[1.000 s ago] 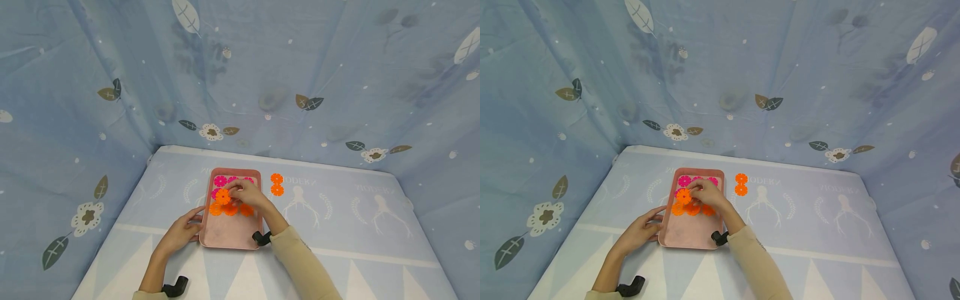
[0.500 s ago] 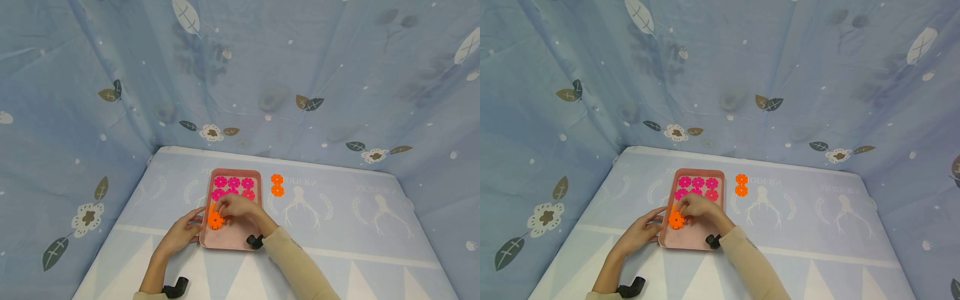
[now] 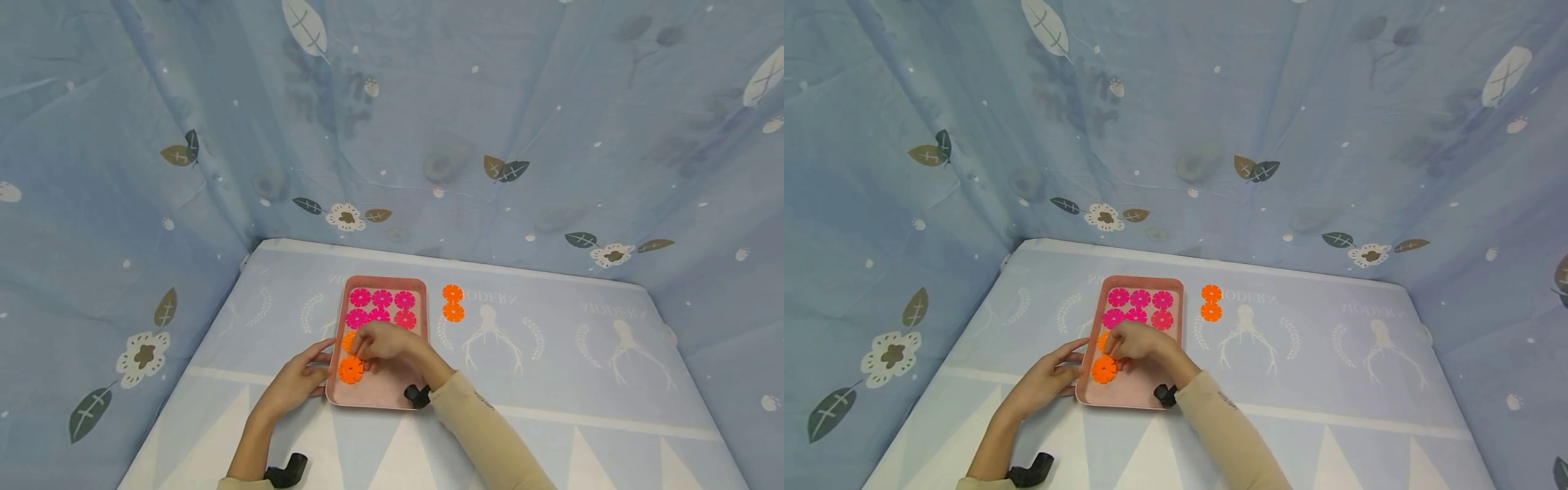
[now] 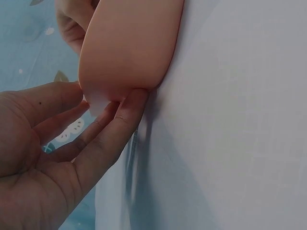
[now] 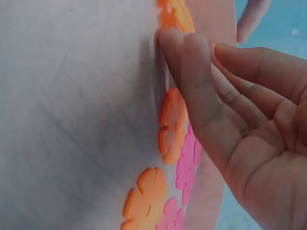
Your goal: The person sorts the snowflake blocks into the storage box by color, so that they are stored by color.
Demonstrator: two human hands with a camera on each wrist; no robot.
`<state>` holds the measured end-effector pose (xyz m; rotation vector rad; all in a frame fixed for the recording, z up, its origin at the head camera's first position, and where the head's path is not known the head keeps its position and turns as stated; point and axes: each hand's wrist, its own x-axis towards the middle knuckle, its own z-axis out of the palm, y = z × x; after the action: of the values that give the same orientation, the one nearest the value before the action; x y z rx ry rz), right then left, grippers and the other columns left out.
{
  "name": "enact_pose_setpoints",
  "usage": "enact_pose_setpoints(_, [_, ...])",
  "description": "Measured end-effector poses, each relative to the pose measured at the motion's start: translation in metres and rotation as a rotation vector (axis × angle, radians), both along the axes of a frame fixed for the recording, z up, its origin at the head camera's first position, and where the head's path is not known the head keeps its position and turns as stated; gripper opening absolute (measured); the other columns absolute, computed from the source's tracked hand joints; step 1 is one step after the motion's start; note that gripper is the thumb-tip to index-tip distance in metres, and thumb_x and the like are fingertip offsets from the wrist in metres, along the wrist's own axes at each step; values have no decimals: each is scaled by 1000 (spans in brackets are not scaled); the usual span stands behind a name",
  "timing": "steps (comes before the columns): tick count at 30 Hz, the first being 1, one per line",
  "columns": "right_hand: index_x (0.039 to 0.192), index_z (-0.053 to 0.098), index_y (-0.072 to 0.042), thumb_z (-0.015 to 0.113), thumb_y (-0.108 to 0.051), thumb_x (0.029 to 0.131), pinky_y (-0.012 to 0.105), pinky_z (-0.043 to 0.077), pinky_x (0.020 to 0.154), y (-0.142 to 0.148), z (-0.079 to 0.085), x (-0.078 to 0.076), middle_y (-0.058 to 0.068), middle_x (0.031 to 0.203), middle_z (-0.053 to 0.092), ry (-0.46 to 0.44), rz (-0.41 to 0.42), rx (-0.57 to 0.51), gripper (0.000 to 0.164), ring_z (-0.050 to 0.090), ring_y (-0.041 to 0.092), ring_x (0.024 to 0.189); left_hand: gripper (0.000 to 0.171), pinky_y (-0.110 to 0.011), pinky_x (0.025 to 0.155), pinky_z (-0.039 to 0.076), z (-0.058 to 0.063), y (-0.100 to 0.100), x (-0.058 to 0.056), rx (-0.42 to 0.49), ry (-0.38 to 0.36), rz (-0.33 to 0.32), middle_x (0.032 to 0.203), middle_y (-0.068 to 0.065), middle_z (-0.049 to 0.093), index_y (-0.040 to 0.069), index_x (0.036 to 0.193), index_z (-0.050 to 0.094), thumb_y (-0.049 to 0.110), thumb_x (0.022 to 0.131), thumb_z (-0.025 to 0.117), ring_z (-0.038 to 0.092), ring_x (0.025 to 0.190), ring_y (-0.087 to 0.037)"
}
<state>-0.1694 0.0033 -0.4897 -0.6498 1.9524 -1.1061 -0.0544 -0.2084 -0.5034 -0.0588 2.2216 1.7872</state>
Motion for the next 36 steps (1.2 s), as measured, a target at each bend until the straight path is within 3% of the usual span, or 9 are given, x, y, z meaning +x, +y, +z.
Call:
enact_pose_setpoints(11, [114,66,6,58,0,98,46,59,78,32,21,1,21,99,68,74,-16,-79,19,69,40,87,54,-41,77,60,3,2,-2,7,-4,7,132,-23,54,10,150,44,1,99,57,66,105,-33])
enact_pose_setpoints(16, [115,67,3,60,-7,99,44,59,75,56,24,-3,16,102,69,173,-81,-85,20,69,35,87,54,-41,76,60,4,4,-2,-9,-10,18,131,-22,55,10,150,45,1,99,58,66,104,-32])
enact_pose_setpoints(25, [120,63,5,62,-8,98,46,58,74,107,24,-12,21,101,67,219,-336,-144,26,65,37,83,53,-41,75,60,6,6,-2,-17,-16,36,129,-20,56,11,149,47,0,98,57,66,101,-30])
enact_pose_setpoints(36, [125,63,1,65,-14,97,38,58,69,159,0,-26,13,106,66,347,-674,-53,31,66,32,88,53,-39,75,60,0,4,0,-43,-25,39,129,-20,56,14,149,48,1,98,58,67,102,-30])
